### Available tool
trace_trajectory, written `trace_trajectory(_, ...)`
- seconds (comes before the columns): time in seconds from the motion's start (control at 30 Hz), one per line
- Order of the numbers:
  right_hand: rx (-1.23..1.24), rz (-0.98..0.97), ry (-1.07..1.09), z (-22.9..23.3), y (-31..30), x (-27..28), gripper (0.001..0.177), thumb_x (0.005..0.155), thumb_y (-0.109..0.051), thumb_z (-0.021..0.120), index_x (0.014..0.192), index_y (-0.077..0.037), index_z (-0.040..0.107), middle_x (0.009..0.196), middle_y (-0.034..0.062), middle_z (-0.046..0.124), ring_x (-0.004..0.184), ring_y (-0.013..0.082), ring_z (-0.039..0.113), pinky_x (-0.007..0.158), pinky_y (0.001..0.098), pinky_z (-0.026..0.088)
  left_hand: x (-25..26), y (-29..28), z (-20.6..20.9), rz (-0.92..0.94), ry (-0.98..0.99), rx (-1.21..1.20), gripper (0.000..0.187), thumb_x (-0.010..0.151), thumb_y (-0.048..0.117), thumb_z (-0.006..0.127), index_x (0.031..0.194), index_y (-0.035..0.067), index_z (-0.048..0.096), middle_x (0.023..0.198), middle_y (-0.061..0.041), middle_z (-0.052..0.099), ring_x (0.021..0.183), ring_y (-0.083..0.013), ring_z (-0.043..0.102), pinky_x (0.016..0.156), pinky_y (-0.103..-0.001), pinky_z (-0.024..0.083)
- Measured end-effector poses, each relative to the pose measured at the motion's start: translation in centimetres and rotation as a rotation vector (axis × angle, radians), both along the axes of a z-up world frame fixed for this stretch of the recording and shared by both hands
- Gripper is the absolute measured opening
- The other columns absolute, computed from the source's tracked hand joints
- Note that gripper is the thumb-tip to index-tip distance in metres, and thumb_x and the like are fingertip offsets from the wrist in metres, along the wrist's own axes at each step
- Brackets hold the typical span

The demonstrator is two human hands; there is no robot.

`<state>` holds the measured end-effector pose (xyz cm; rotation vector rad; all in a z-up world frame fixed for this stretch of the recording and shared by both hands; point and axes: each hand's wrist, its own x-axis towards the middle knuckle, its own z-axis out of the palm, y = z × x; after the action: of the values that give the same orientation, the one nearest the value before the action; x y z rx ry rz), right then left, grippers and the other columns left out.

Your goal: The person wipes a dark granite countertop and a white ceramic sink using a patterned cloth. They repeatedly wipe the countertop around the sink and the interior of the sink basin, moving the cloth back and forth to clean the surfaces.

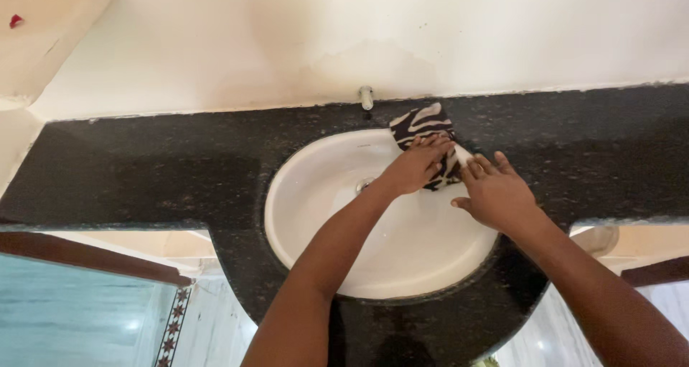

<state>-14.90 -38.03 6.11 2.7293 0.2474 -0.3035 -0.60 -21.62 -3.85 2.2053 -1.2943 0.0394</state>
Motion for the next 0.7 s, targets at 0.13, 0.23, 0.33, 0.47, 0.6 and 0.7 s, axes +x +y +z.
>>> trace_trajectory(0.13, 0.19, -0.049, -0.165, 2.9, -2.8, -4.8, 0.057, 0.101, -0.051, 0.045, 0.143, -0.012, 0.054, 0.149, 0.0051, 0.055, 0.144, 0.0188, 0.045, 0.126, 0.0438, 0.025, -2.6, -3.3, -0.6, -0.115, 0.095, -0.153, 0.055, 0.1, 0.017, 0.057, 0.154, 0.014, 0.048, 0.16, -0.016, 0.047, 0.149, -0.0355, 0.04, 0.124, -0.046, 0.034)
trace_trajectory(0.23, 0.257, -0.042, -0.257, 4.5, -3.6, -6.9, 0.052, 0.1, -0.047, 0.046, 0.14, -0.016, 0.058, 0.143, 0.0039, 0.061, 0.14, 0.0179, 0.05, 0.125, 0.0419, 0.028, -5.5, -4.5, -1.0, -0.173, 0.187, -0.196, 0.05, 0.102, 0.024, 0.057, 0.151, 0.015, 0.05, 0.155, -0.015, 0.052, 0.143, -0.0336, 0.049, 0.117, -0.045, 0.041)
trace_trajectory(0.33, 0.312, 0.038, -0.284, 4.3, -3.3, -8.0, 0.049, 0.099, -0.041, 0.047, 0.141, -0.02, 0.058, 0.142, 0.0034, 0.061, 0.138, 0.0188, 0.051, 0.125, 0.0426, 0.027, -8.1, -4.7, -1.5, -0.221, 0.199, -0.11, 0.048, 0.106, 0.035, 0.057, 0.149, 0.013, 0.051, 0.148, -0.014, 0.057, 0.138, -0.0345, 0.054, 0.114, -0.046, 0.042)
trace_trajectory(0.47, 0.362, 0.255, -0.29, 2.3, -1.8, -8.6, 0.053, 0.098, -0.044, 0.045, 0.143, -0.018, 0.052, 0.147, 0.0054, 0.055, 0.14, 0.0246, 0.047, 0.121, 0.0437, 0.023, -10.6, -2.8, -1.7, -0.315, 0.429, 0.04, 0.047, 0.104, 0.041, 0.054, 0.14, 0.012, 0.061, 0.139, -0.015, 0.064, 0.125, -0.0313, 0.065, 0.109, -0.044, 0.051)
trace_trajectory(0.6, 0.607, 0.427, -0.083, -0.2, 0.7, -8.8, 0.072, 0.098, -0.053, 0.043, 0.154, -0.009, 0.035, 0.161, 0.0118, 0.045, 0.149, 0.0318, 0.039, 0.12, 0.0495, 0.017, -13.1, 1.8, -1.0, -0.381, 0.557, 0.154, 0.047, 0.105, 0.044, 0.054, 0.137, 0.01, 0.065, 0.133, -0.015, 0.069, 0.125, -0.0305, 0.064, 0.109, -0.045, 0.05)
trace_trajectory(0.7, 0.68, 0.139, 0.327, -0.9, 2.2, -10.0, 0.089, 0.095, -0.061, 0.039, 0.165, -0.013, 0.014, 0.157, 0.0067, 0.045, 0.14, 0.0192, 0.049, 0.129, 0.0397, 0.019, -14.6, 6.6, 0.8, -0.483, 0.654, 0.132, 0.046, 0.102, 0.039, 0.056, 0.137, 0.01, 0.065, 0.133, -0.015, 0.069, 0.124, -0.03, 0.063, 0.109, -0.045, 0.047)
